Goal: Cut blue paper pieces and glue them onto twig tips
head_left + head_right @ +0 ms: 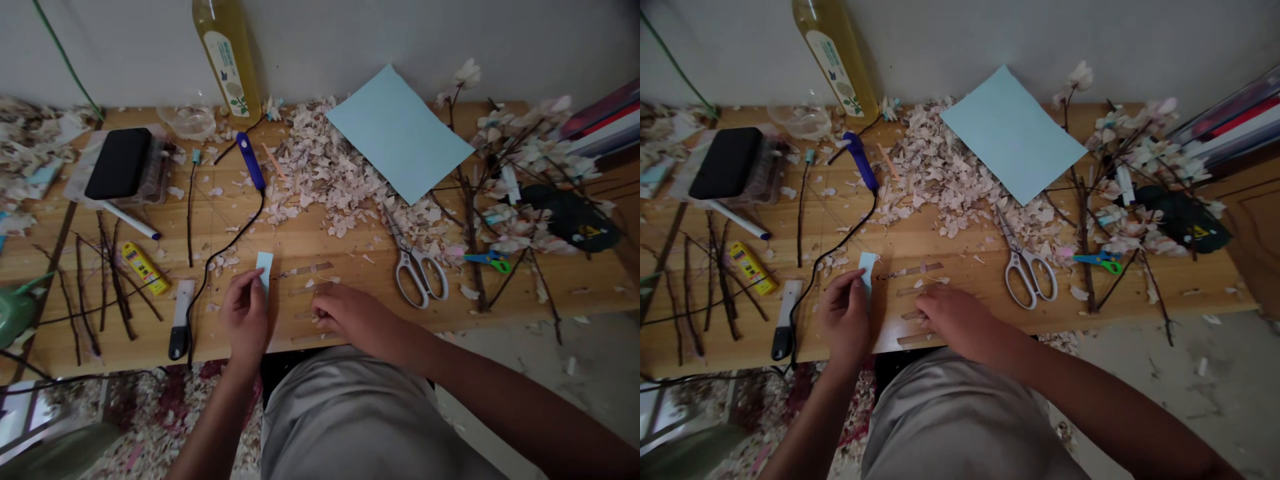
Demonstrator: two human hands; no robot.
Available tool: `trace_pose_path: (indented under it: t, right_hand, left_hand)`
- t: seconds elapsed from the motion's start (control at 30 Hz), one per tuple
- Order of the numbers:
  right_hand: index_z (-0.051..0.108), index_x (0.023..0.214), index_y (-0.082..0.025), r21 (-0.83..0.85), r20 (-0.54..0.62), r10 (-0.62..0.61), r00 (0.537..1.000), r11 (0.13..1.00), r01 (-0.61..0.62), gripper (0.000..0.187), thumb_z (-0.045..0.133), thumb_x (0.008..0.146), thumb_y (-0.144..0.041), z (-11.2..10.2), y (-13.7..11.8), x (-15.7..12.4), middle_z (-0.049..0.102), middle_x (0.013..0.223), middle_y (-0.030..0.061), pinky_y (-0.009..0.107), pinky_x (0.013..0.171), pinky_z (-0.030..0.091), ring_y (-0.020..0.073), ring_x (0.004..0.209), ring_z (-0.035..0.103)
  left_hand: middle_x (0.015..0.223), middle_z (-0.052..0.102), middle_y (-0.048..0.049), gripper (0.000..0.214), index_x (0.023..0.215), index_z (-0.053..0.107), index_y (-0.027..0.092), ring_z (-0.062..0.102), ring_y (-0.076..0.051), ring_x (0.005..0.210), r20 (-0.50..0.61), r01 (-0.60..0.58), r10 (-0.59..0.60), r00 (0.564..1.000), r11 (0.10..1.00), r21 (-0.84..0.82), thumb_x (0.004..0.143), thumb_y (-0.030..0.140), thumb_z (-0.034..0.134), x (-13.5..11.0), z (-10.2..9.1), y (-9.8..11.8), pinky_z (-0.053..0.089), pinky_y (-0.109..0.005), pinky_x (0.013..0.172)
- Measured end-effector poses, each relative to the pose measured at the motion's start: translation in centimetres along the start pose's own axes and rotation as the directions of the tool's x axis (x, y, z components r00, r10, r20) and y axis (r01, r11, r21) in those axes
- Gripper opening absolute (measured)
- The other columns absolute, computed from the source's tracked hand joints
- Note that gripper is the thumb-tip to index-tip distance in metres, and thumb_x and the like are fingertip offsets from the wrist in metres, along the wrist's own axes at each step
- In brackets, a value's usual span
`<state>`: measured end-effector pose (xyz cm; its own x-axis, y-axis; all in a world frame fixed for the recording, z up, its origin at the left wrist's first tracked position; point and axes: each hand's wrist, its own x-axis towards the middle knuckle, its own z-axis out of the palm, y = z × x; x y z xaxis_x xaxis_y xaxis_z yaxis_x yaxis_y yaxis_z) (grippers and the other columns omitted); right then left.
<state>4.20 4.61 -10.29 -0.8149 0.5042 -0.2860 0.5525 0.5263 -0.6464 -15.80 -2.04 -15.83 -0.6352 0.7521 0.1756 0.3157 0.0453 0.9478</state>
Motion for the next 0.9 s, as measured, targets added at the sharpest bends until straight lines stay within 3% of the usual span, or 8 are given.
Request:
trace_pose_path:
  t: [0.13,0.27,0.63,0.8,0.9]
  right_hand:
    - [0.064,0.1,-0.016,-0.134,0.04,-0.119,0.992,0.983,0.123,0.006,0.066,0.097,-0.011,-0.2,0.0,1.0,0.069,0.1,0.0069,0.032,0.081,0.043,0.0231,0.097,0.062]
    - [0.065,0.104,-0.013,-0.242,0.051,-0.042,0.998,0.969,0.054,0.009,0.065,0.096,-0.009,-0.4,0.0,1.5,0.07,0.099,0.0096,0.034,0.077,0.043,0.0259,0.096,0.064]
    - [0.067,0.094,-0.017,-0.172,0.082,-0.04,0.996,0.984,0.053,0.004,0.066,0.094,-0.013,-0.1,0.0,1.9,0.069,0.096,0.0064,0.03,0.075,0.041,0.0218,0.092,0.064]
    - [0.066,0.089,-0.018,-0.105,0.079,0.015,0.997,0.994,-0.006,0.009,0.07,0.088,-0.01,-1.7,-0.7,1.9,0.068,0.092,0.0034,0.028,0.071,0.038,0.019,0.086,0.062]
    - [0.065,0.086,-0.018,-0.08,0.01,-0.003,1.0,0.997,0.004,0.011,0.069,0.088,-0.009,-4.1,-1.4,2.4,0.067,0.089,0.0023,0.027,0.072,0.037,0.0176,0.085,0.06]
  left_hand:
    - [0.103,0.072,-0.0047,0.018,0.102,0.075,0.022,0.068,-0.018,0.095,0.01,0.001,-0.001,1.0,1.0,-0.013,0.098,0.033,0.061,0.0,0.0,0.2,0.055,-0.032,0.088]
    - [0.101,0.072,-0.0047,0.019,0.104,0.075,0.023,0.068,-0.018,0.093,0.021,0.022,-0.022,1.0,1.0,-0.01,0.098,0.034,0.061,0.0,-0.1,0.1,0.056,-0.033,0.087]
    - [0.104,0.072,-0.0027,0.015,0.106,0.075,0.024,0.067,-0.015,0.098,0.104,-0.019,0.024,0.994,0.999,-0.046,0.1,0.027,0.061,0.1,-0.3,-0.3,0.052,-0.028,0.09]
    - [0.106,0.072,-0.0029,0.016,0.107,0.074,0.025,0.066,-0.016,0.099,0.128,-0.017,0.023,0.991,0.999,-0.049,0.1,0.028,0.061,0.0,-0.5,-0.6,0.051,-0.028,0.091]
    - [0.106,0.071,-0.0031,0.016,0.108,0.074,0.024,0.066,-0.016,0.098,0.123,-0.034,0.038,0.992,0.999,-0.035,0.101,0.027,0.059,0.0,-0.5,-0.5,0.052,-0.029,0.089]
